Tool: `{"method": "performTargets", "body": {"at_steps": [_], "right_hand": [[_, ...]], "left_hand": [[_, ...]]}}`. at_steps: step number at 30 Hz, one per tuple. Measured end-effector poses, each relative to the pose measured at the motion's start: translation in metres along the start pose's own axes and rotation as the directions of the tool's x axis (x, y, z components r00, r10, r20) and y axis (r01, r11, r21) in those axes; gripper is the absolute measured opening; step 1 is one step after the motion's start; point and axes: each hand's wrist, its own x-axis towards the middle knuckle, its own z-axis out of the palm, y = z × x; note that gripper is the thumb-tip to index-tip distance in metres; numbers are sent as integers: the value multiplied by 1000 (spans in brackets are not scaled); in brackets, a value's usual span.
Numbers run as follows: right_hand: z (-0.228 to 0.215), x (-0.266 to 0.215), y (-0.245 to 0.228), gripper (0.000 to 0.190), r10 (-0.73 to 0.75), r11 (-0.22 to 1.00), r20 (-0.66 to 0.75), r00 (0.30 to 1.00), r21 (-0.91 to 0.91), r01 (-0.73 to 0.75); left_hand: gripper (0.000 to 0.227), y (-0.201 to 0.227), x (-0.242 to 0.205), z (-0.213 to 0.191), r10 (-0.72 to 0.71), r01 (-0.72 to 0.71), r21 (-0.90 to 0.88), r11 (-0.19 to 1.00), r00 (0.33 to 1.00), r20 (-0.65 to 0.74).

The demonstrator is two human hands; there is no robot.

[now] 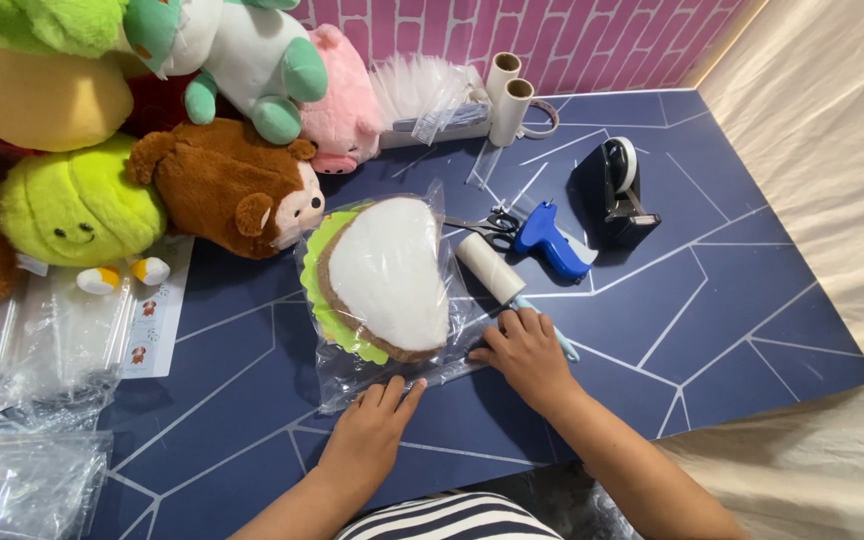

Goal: The person cleans a plushie toy using a lint roller, attaches a tag using a plastic fastener and a tagging gun, and places the toy inside a clear plastic bag.

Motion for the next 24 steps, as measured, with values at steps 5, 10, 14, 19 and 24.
{"method": "performTargets", "body": {"at_steps": [5, 10, 14, 19, 24], "right_hand": [[-30, 13, 81, 20, 252, 899, -223, 942, 413, -143], [14, 17, 229, 37, 823, 458, 59, 565, 521, -720], [32, 36, 271, 62, 721, 216, 613, 323, 243, -946], [-1, 66, 248, 64, 546, -44, 837, 21, 53, -998], [28, 35, 252, 30, 606, -392, 778, 165, 472, -789]], "left_hand": [[76, 0, 0, 0, -21, 19, -60, 998, 999, -36], [76, -2, 0, -2, -12, 9, -71, 997, 999, -39], [76, -3, 1, -2, -11, 8, -119, 993, 1000, -21], [75, -5, 0, -2, -10, 0, -150, 989, 998, -69], [74, -8, 2, -8, 14, -18, -116, 993, 999, -37]]}}
